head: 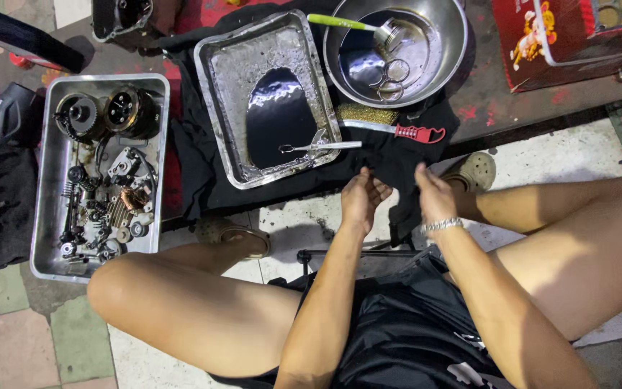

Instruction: The person cleans small engine parts, including piston rings and a piston, using a toothbrush and solvent. They scrub the parts in a metal bowl and tray, then place them into a tray with other disassembled engine components.

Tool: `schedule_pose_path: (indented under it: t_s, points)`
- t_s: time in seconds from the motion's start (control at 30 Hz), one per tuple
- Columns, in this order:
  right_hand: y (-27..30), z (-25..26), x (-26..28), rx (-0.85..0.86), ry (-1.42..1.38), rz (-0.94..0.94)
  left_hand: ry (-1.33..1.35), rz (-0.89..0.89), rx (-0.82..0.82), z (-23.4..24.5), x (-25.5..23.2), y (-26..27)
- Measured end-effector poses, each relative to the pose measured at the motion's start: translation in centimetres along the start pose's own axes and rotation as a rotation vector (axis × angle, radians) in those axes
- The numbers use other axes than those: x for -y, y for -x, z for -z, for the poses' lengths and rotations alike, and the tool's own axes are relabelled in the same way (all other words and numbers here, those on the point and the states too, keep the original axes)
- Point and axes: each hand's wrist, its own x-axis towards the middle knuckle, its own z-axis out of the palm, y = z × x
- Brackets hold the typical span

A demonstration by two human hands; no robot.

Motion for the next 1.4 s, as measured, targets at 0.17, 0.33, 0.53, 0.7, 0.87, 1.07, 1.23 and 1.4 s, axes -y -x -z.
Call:
schedule_pose_path:
  t_s: [0.17, 0.33, 0.53, 0.7, 0.87, 1.07, 1.23, 1.4]
  points:
    - [-1.4, -2.3, -2.3, -0.133, 0.539, 0.88, -0.394, 0.055, 0.073, -2.2, 1.0, 2.5]
    - [-2.8, -2.3, -0.3, -0.198, 0.509, 0.425, -0.499, -0.181, 0.365, -4.1, -2.8, 5.7]
    - [-0.2, -1.7, 1.9, 0.101, 0.087, 0.272, -0.697, -0.387, 0.162, -5.4, -4.8, 6.3]
    - [-0.1, -0.4, 4.2, 0.125, 0.33, 0.525, -0.818, -0.376, -0.103, -5.5, -2.1, 3.0]
    - [-2.5, 1.2, 3.8, 0.06, 0.611, 0.458, -0.947, -0.436, -0.299, -7.6, -1.3, 2.3]
    - [-7.4, 2.5, 1.2, 0.197, 0.28, 0.593, -0.936, -0.58, -0.155, -7.4, -0.1, 2.4]
    - [-2.7, 2.6, 9.8, 0.043, 0.839, 0.574, -1.006, -0.528, -0.079, -7.9, -1.1, 2.3]
    - [-2.1, 0.0, 21.0, 0.038, 0.854, 0.802, -1.418, -0.231, -0.258, -11.5, -7.5, 5.1]
